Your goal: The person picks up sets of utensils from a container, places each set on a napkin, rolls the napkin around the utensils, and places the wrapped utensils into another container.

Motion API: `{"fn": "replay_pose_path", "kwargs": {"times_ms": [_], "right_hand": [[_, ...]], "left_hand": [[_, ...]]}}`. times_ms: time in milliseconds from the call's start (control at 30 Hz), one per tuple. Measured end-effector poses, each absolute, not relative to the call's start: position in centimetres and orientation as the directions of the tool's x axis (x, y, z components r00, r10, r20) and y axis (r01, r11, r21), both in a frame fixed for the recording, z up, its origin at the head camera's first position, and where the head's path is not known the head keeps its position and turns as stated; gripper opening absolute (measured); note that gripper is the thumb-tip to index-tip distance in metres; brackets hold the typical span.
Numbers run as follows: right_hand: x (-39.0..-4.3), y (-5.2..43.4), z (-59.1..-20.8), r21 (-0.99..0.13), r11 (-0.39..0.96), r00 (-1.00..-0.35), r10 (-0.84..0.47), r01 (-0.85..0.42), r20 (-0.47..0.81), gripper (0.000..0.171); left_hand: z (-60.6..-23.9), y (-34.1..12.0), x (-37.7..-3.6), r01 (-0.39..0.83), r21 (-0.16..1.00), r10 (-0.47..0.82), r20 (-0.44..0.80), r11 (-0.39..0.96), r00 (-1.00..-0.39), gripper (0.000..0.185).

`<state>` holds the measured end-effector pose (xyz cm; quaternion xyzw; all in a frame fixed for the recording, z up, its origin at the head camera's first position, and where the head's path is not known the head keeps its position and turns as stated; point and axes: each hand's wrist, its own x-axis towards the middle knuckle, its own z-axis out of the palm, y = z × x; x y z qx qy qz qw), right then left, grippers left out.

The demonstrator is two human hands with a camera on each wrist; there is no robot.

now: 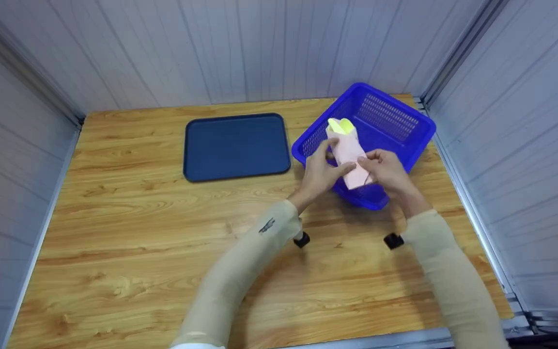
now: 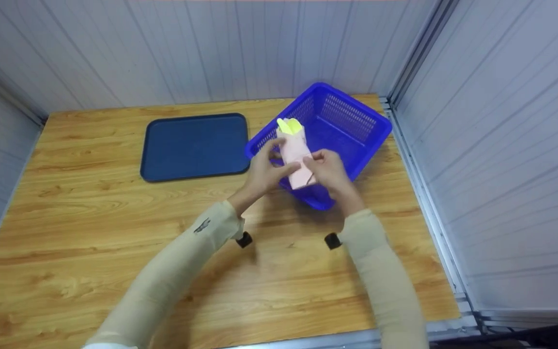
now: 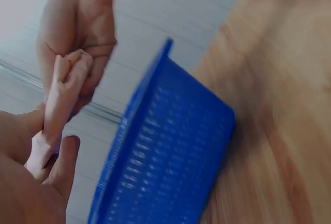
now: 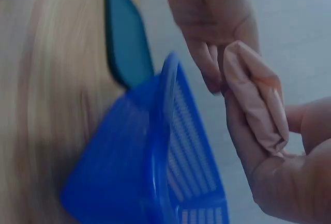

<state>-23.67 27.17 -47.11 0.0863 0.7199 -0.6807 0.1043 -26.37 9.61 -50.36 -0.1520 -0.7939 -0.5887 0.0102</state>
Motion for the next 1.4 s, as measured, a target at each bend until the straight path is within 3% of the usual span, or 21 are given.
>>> {"fn": "replay_pose_path", "kwargs": {"times_ms": [167,267,400,500,600,800,1033,1200,1400], "right_hand": [[-27.6,28.9,-48.8,-0.922,0.142,-0.911,-0.155,0.361,-0.381,0.018],[-29.4,29.9,-50.0,-0.898,0.203,-0.876,-0.218,0.391,-0.431,0.017],[-30.9,30.6,-51.2,-0.859,0.295,-0.853,-0.199,0.418,-0.483,0.015],[-31.1,30.7,-52.1,-0.837,0.291,-0.832,-0.18,0.464,-0.524,0.013],[-31.2,30.2,-52.9,-0.832,0.231,-0.82,-0.173,0.504,-0.545,0.012],[-31.1,29.1,-53.9,-0.807,0.243,-0.821,-0.062,0.539,-0.567,0.032],[-31.3,28.1,-54.7,-0.723,0.231,-0.747,0.024,0.651,-0.664,0.017],[-31.2,27.8,-54.8,-0.684,0.425,-0.784,0.107,0.593,-0.612,0.016],[-30.9,27.8,-54.7,-0.511,0.779,-0.911,0.18,0.362,-0.371,0.025]], "left_hand": [[-50.9,10.4,-28.5,0.268,0.764,0.265,0.131,0.588,-0.955,0.057],[-50.9,11.1,-29.2,0.279,0.593,0.287,0.083,0.755,-0.954,0.048],[-51.3,12.0,-30.3,0.339,0.335,0.337,0.067,0.879,-0.939,0.039],[-51.7,12.8,-31.0,0.385,0.26,0.384,0.057,0.885,-0.921,0.025],[-51.9,13.2,-31.8,0.444,0.288,0.463,0.001,0.849,-0.886,0.013],[-51.6,13.6,-32.8,0.513,0.343,0.601,-0.236,0.787,-0.764,0.011],[-52.1,14.4,-33.1,0.577,0.252,0.629,-0.33,0.777,-0.704,0.018],[-53.0,15.0,-33.4,0.599,0.232,0.642,-0.312,0.766,-0.7,0.015],[-52.9,15.5,-33.4,0.608,0.153,0.616,-0.364,0.78,-0.699,0.02]]}}
